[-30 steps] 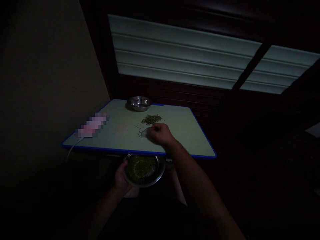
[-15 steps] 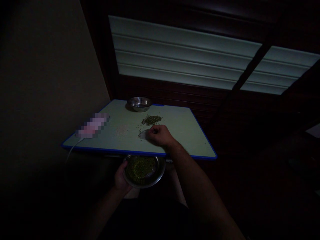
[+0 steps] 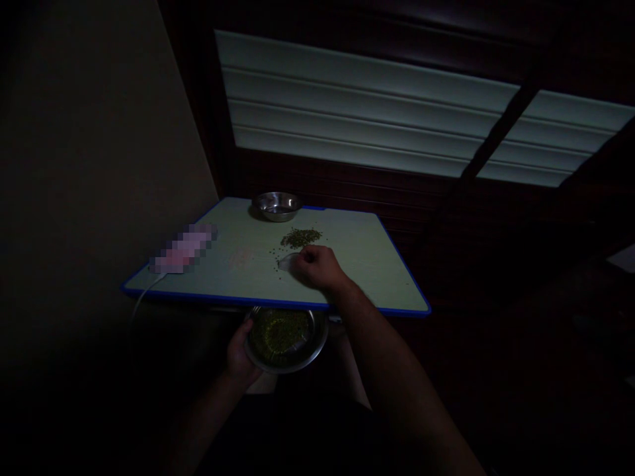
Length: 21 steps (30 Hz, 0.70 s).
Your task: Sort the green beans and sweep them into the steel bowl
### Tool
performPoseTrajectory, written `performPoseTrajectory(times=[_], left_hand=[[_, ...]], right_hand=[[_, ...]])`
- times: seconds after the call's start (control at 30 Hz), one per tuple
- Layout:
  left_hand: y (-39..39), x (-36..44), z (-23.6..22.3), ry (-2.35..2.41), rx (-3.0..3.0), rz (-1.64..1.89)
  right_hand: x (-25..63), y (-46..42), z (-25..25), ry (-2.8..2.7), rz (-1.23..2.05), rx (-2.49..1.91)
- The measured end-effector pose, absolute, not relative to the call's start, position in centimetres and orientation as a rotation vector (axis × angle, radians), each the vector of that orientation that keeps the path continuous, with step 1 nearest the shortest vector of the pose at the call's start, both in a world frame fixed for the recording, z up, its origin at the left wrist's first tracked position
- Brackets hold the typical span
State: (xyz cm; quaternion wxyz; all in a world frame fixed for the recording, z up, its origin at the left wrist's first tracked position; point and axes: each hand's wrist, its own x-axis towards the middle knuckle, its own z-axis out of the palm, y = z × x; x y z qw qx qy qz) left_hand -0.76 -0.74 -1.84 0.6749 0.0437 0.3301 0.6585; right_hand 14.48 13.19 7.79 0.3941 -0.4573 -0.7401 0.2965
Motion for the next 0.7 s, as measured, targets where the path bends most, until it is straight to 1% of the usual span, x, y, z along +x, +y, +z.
performPoseTrajectory(times=[0.2, 0.7], left_hand=[[-0.72, -0.72, -1.77, 0.740, 0.101, 1.489], [-0.68, -0.72, -1.79, 0.750, 0.097, 1.480]], right_hand=[[14.42, 13.08, 7.78, -1.937, 0.823, -1.103], [14.30, 12.34, 8.24, -1.799, 0.961, -1.172]])
